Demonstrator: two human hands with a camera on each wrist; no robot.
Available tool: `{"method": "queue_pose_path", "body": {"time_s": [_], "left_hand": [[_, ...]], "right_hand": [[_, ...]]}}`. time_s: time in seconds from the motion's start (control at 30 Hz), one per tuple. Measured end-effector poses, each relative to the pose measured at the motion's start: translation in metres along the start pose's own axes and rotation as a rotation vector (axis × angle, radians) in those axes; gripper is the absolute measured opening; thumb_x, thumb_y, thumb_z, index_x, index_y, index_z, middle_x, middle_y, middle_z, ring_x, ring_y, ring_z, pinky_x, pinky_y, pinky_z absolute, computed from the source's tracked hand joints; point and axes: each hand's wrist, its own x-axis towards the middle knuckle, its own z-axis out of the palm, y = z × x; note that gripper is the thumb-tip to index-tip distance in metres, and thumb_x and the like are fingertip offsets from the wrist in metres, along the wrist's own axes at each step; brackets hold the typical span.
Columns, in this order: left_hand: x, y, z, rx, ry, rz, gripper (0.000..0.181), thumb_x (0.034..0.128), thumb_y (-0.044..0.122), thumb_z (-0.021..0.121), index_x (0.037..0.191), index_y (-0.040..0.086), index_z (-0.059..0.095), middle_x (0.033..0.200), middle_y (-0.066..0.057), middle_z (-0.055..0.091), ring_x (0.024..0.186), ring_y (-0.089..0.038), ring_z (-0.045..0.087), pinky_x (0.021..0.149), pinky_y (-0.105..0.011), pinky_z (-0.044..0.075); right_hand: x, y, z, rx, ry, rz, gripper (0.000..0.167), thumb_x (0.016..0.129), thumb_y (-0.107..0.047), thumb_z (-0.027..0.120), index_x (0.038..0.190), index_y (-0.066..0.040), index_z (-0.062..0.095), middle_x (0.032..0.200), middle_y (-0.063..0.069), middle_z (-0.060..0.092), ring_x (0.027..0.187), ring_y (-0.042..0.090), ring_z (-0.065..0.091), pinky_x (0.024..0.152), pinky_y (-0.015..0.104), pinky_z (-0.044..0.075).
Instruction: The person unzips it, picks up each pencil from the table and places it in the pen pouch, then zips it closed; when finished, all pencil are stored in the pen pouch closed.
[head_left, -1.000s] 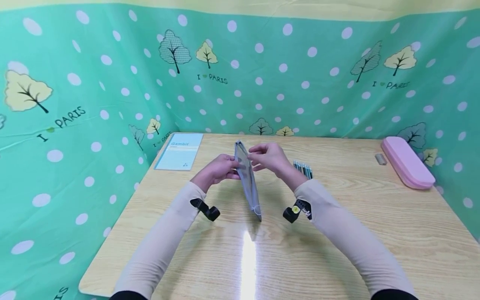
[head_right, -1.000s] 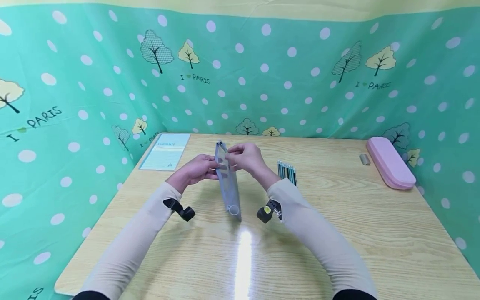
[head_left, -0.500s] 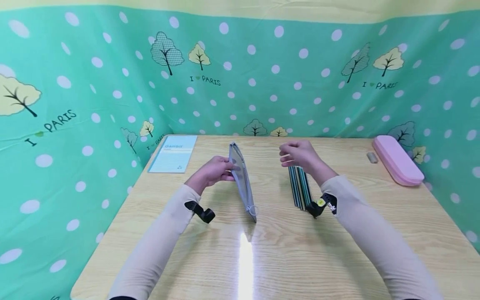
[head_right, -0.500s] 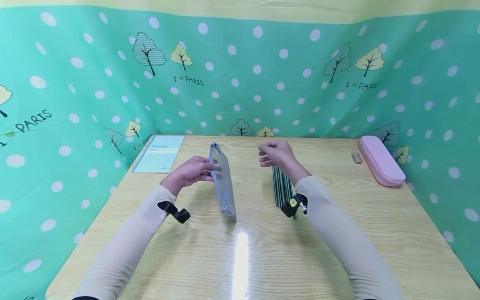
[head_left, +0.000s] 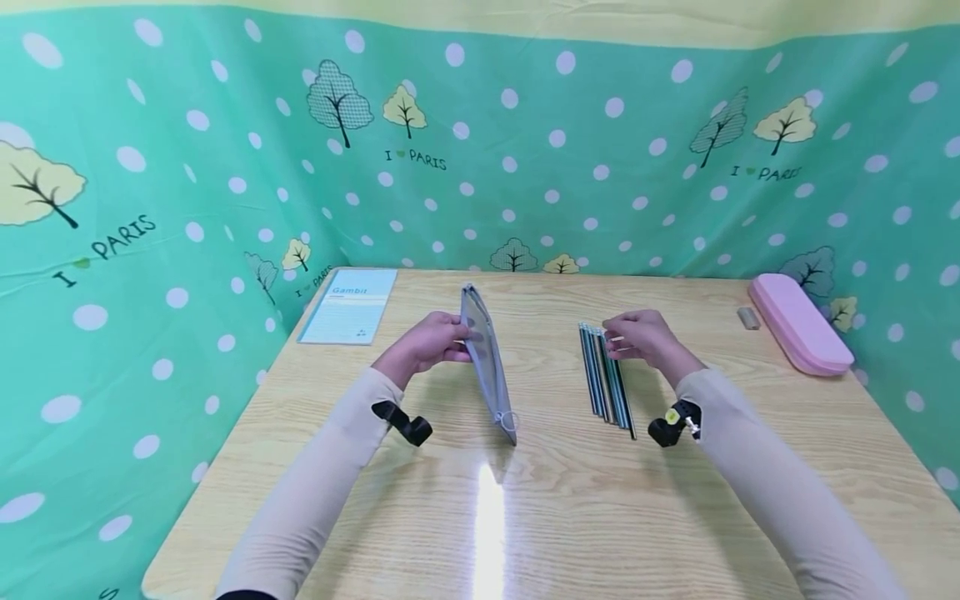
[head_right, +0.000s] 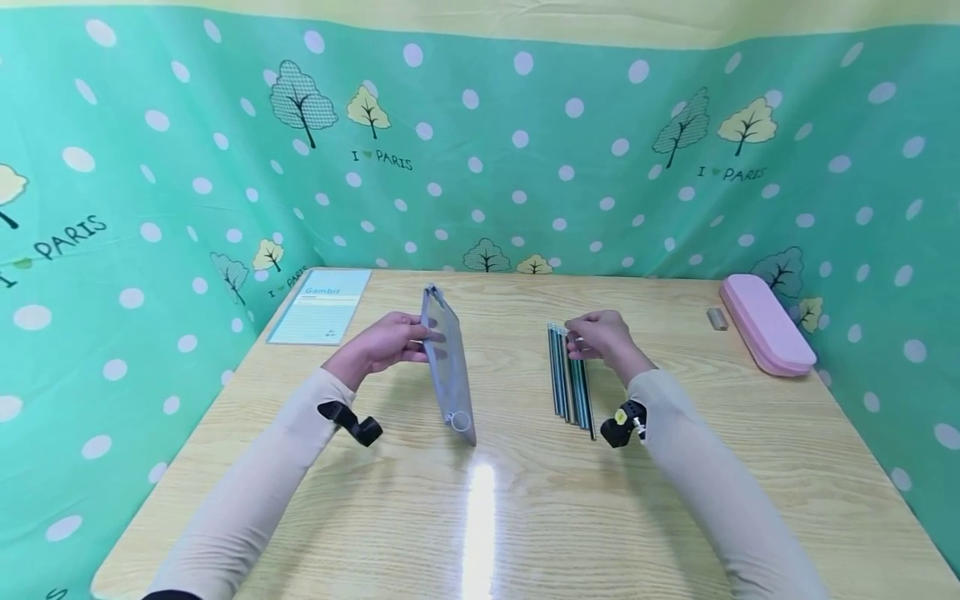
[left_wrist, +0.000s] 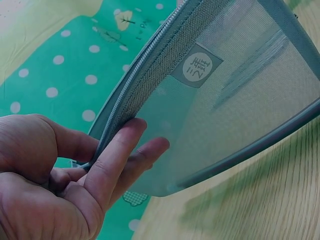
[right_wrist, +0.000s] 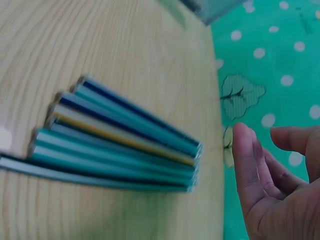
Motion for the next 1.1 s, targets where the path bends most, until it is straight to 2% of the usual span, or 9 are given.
{"method": "queue_pose_path", "body": {"time_s": [0.17,0.37,0.83,1.1], "left_hand": [[0.000,-0.002,-0.002,0.000,0.005,0.000,0.040,0.1080,0.002,0.043,0.144,-0.013,0.048,0.139,-0.034,0.055,0.101,-0.027,0.071,0.078,-0.020,0.064],[0.000,-0.003,-0.002,-0.004,0.009,-0.003,0.039,0.1079,0.002,0.042,0.143,-0.015,0.048,0.136,-0.034,0.057,0.091,-0.020,0.071,0.076,-0.019,0.064],[0.000,-0.005,-0.005,-0.003,-0.002,0.007,0.038,0.1078,0.003,0.044,0.142,-0.014,0.049,0.134,-0.032,0.058,0.091,-0.021,0.071,0.074,-0.019,0.064],[-0.002,-0.004,-0.005,-0.009,-0.010,0.001,0.039,0.1075,0.002,0.045,0.143,-0.014,0.049,0.134,-0.034,0.058,0.087,-0.019,0.072,0.075,-0.020,0.064]], "right_hand": [[0.003,0.012,-0.008,-0.011,-0.004,0.033,0.055,0.107,-0.013,0.054,0.149,0.018,0.036,0.108,0.014,0.064,0.073,0.006,0.068,0.076,0.023,0.065],[0.006,0.025,-0.014,-0.027,0.011,0.065,0.051,0.106,-0.010,0.054,0.147,0.017,0.040,0.095,0.007,0.066,0.072,0.006,0.067,0.074,0.023,0.065],[0.014,0.041,-0.017,-0.064,0.042,0.066,0.049,0.103,-0.007,0.056,0.145,0.016,0.044,0.090,0.001,0.068,0.073,0.006,0.067,0.074,0.024,0.066],[0.016,0.047,-0.017,-0.132,0.053,0.056,0.044,0.102,-0.006,0.059,0.140,0.016,0.049,0.087,0.002,0.068,0.070,0.007,0.065,0.067,0.023,0.064]]}}
